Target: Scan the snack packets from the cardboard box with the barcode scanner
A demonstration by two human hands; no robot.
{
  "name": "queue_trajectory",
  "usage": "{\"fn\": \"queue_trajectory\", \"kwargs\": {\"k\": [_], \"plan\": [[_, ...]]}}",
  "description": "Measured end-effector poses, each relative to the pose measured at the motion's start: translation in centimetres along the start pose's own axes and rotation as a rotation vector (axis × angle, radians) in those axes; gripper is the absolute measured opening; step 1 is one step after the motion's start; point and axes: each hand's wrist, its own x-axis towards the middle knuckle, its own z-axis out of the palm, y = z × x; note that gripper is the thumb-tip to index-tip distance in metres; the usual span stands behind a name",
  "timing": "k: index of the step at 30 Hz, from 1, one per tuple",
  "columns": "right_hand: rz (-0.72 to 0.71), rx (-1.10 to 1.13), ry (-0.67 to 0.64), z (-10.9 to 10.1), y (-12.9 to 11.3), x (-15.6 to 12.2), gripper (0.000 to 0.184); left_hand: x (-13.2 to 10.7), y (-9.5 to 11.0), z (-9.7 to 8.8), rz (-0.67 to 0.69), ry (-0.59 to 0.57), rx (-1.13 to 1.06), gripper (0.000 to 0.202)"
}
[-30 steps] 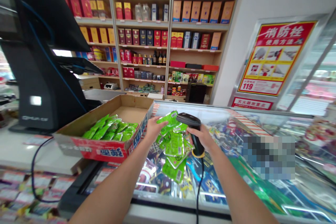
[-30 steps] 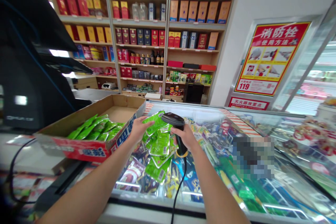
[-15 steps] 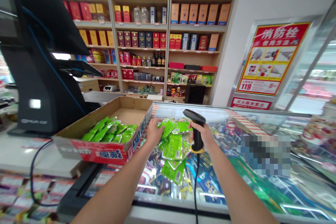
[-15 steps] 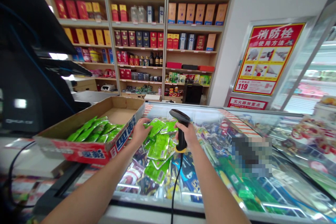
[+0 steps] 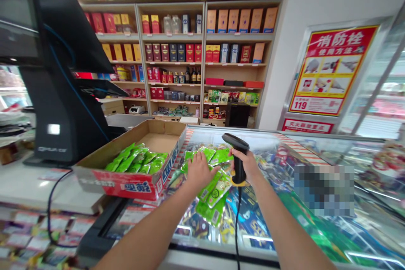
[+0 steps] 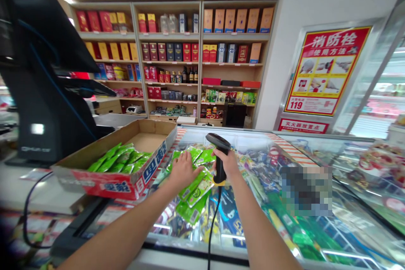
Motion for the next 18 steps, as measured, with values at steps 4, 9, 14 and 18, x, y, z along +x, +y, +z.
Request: {"fn": "queue_trajectory", "kwargs": {"k": [4, 9, 14, 18], "plan": [[0.009, 0.000, 0.004, 0.0, 0.1, 0.0, 0.031, -0.1, 0.5, 1.1, -0.028, -0.053, -0.018, 0.094], [0.023, -0.007, -0.001, 0.1, 0.2, 0.0, 0.031, 1.8, 0.7, 2.3, -0.062, -0.038, -0.064, 0.098], [0.004, 0.010, 0.022, -0.2, -0.1, 0.2, 0.030, 4.9, 0.2, 3.4, -0.018, -0.054, -0.073, 0.102], [-0.013, 0.043, 0.035, -0.5, -0.5, 0.2, 0.029, 6.0, 0.1, 3.5, 0.049, -0.086, -0.001, 0.096]]}}
